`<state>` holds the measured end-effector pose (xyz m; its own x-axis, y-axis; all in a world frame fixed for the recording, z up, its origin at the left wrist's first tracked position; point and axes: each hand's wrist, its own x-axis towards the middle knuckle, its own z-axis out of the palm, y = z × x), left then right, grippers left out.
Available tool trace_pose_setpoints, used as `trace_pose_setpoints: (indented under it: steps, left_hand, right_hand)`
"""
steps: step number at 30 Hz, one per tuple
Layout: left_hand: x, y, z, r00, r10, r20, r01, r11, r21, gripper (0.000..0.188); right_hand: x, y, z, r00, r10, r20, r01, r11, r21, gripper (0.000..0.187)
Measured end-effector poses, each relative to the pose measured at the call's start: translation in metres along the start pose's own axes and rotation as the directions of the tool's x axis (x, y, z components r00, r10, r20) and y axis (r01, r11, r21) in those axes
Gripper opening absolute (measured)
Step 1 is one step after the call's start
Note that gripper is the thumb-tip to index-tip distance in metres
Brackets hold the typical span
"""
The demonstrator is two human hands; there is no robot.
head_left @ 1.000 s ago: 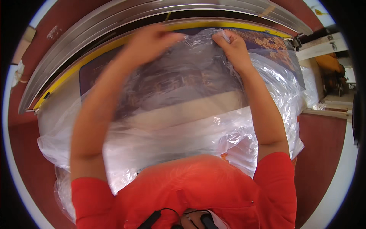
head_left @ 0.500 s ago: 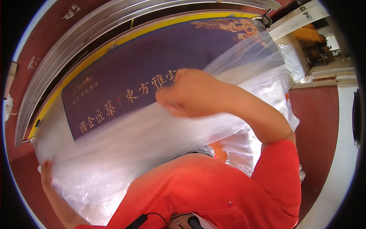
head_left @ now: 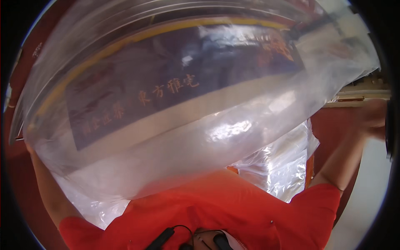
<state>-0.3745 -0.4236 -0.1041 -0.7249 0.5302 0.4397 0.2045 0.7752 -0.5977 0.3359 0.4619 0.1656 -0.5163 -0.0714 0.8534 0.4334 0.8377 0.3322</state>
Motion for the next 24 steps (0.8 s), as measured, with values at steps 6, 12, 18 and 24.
trace_pose_setpoints:
  steps: [6, 12, 18, 24]
  left_hand:
    - [-0.010, 0.139, -0.043, 0.942, -0.132, 0.309, 0.268, 0.850, -0.453, 0.024]
    - [-0.049, 0.110, -0.139, 0.838, -0.341, 0.427, 0.489, 0.816, -0.308, 0.028]
    - [-0.059, 0.113, -0.114, 0.881, -0.352, 0.315, 0.464, 0.773, -0.433, 0.035]
    - [-0.037, 0.163, -0.186, 0.798, -0.504, 0.329, 0.599, 0.603, -0.527, 0.028]
  right_hand:
    - [-0.191, -0.017, 0.131, 0.521, 0.068, 0.851, -0.043, 0.998, -0.054, 0.050]
    - [-0.145, -0.057, 0.174, 0.474, 0.172, 0.864, -0.132, 0.984, -0.123, 0.052]
    - [-0.125, -0.024, 0.241, 0.456, 0.066, 0.887, -0.190, 0.982, 0.025, 0.041]
    - [0.032, -0.349, 0.130, 0.539, -0.313, 0.782, -0.696, 0.356, 0.623, 0.028]
